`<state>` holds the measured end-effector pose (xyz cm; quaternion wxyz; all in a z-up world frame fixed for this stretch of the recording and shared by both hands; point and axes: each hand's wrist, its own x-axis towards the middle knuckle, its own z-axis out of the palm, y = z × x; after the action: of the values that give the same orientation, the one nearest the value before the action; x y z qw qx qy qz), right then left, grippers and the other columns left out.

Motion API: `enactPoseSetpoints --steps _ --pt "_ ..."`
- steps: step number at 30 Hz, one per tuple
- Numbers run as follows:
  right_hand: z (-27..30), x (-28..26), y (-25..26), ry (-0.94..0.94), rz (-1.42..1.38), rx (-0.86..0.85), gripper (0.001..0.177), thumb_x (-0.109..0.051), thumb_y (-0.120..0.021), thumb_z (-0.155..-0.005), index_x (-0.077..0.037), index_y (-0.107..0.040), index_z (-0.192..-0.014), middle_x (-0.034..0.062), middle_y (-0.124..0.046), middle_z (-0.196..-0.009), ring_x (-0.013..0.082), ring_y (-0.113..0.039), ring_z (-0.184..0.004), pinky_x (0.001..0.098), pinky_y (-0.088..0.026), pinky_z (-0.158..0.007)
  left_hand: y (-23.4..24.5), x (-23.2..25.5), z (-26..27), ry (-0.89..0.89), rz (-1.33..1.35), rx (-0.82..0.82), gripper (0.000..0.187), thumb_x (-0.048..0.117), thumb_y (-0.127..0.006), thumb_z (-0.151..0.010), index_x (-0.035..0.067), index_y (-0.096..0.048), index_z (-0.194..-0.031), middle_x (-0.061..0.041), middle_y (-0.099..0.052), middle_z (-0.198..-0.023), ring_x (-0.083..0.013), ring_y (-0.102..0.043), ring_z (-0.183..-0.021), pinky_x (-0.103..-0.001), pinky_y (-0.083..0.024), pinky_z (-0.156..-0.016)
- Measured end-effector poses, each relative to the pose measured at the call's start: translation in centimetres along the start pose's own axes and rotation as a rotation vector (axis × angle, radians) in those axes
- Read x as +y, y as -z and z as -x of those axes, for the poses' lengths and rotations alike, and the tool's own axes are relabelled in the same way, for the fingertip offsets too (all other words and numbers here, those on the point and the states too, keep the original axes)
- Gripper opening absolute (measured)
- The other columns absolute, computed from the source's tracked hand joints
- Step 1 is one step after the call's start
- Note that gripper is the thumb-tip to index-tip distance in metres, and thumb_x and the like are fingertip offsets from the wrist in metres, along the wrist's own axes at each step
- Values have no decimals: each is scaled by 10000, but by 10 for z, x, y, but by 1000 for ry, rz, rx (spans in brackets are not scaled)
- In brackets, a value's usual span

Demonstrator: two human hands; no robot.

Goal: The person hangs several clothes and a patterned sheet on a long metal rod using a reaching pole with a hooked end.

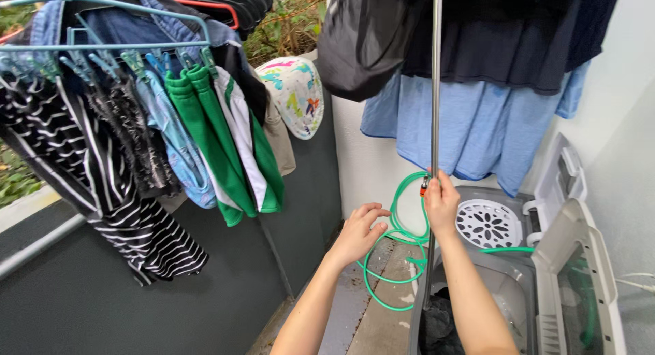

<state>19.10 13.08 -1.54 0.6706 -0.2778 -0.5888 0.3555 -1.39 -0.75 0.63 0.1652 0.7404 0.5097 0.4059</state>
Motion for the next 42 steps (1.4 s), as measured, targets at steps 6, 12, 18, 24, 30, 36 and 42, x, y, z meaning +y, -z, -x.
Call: enactPoseSetpoints --steps 6,12,18,24,30,36,42 --pt "68 15 -17 -135 -170 -32 356 -199 -517 -1067 -19 -566 -1371 -73 -386 -626 22 -355 -498 213 -284 -440 22 7 11 -8 120 89 278 249 -595 -990 151 -667 -1240 -101 -540 -1422 -292 -523 -1282 -397 -486 -985" --pt "135 17 -13 -179 -252 -96 372 -198 -525 -1068 9 -543 -1376 -69 -377 -667 21 -350 -529 209 -275 -455 44 -8 25 -77 106 302 267 133 -651 -941 114 -669 -1208 -118 -575 -1380 -291 -553 -1260 -378 -500 -961" --pt "205 22 -10 -125 -179 -99 346 -193 -525 -1059 12 -543 -1337 -62 -399 -636 25 -366 -518 214 -290 -458 82 -9 39 -92 118 530 302 98 -675 -916 90 -646 -1216 -129 -578 -1383 -283 -574 -1269 -388 -504 -984" --pt "275 47 9 -45 105 -12 277 -205 -560 -1034 -1 -607 -1216 -50 -507 -632 34 -461 -525 216 -362 -479 128 28 44 -185 -6 702 616 108 -728 -894 72 -444 -1439 -160 -447 -1512 -320 -460 -1392 -393 -451 -1061" --pt "340 46 12 175 384 11 266 -307 -573 -1074 -47 -623 -1101 -49 -543 -704 21 -506 -603 201 -411 -572 132 41 61 -263 288 834 866 96 -754 -900 32 -230 -1587 -164 -379 -1573 -281 -416 -1433 -381 -364 -1172" --pt "343 12 -37 -412 -377 -274 376 -398 -490 -995 -77 -625 -1137 -30 -593 -695 27 -468 -528 184 -318 -432 134 -40 117 -108 614 970 532 27 -587 -1034 -49 -399 -1525 -162 -527 -1520 -252 -510 -1383 -368 -365 -1203" --pt "388 27 -68 -316 -25 -258 306 -285 -558 -1032 -21 -636 -897 -52 -531 -721 47 -462 -658 234 -375 -574 179 -116 191 63 749 1144 566 66 -562 -987 49 -366 -1518 -114 -504 -1483 -249 -519 -1318 -363 -421 -1116"
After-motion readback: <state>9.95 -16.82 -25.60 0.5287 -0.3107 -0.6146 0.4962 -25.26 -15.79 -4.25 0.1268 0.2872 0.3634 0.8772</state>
